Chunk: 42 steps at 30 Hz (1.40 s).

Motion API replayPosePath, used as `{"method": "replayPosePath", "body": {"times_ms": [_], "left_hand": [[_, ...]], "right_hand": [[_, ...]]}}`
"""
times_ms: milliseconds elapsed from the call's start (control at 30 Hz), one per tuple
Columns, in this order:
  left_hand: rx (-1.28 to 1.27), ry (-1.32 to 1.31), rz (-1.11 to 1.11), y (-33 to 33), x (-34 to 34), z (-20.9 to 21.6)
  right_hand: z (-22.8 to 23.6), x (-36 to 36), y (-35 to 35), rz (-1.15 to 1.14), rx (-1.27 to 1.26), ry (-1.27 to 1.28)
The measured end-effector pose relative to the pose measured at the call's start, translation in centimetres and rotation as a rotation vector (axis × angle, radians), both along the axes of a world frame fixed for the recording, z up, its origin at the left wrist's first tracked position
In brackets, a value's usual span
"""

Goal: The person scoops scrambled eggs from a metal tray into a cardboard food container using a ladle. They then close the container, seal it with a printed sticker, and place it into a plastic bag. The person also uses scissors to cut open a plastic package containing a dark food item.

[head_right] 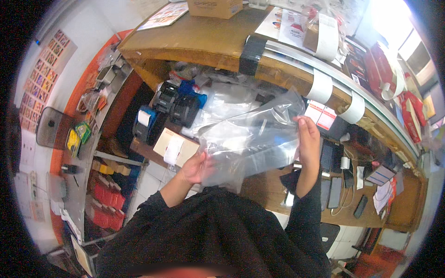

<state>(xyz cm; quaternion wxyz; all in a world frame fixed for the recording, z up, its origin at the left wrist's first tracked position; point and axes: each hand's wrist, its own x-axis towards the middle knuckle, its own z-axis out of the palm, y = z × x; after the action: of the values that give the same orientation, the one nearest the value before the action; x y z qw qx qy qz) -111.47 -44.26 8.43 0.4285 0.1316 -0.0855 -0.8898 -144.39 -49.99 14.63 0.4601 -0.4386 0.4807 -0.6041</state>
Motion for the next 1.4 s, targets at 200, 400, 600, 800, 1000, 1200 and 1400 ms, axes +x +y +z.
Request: {"method": "replayPosePath", "body": {"times_ms": [200,400,600,800,1000,1200,1400], "left_hand": [[-0.221,-0.661,0.141,4.8,-0.3,1.0],[-0.235,-0.829,0.212,8.3,-0.9,0.9],[-0.422,-1.082,0.284,11.4,2.6,0.8],[0.192,-0.389,0.73,17.9,14.6,0.0],[0.127,-0.729,0.766,23.4,20.4,5.4],[-0.011,-0.985,0.767,24.5,23.9,4.1],[-0.93,-1.803,0.651,23.1,19.4,6.0]], "right_hand": [[-1.5,0.2,-1.1,0.058,0.032,0.696],[-1.9,9.7,7.5,0.311,-0.001,0.394],[-4.7,20.6,14.3,0.545,0.282,-0.034],[-2.7,21.4,16.2,0.702,0.519,-0.629],[-2.0,25.5,19.2,0.707,0.279,0.169],[-1.4,26.4,19.7,0.776,0.307,0.434],[2.6,32.2,23.6,0.359,-0.496,0.898]]}}
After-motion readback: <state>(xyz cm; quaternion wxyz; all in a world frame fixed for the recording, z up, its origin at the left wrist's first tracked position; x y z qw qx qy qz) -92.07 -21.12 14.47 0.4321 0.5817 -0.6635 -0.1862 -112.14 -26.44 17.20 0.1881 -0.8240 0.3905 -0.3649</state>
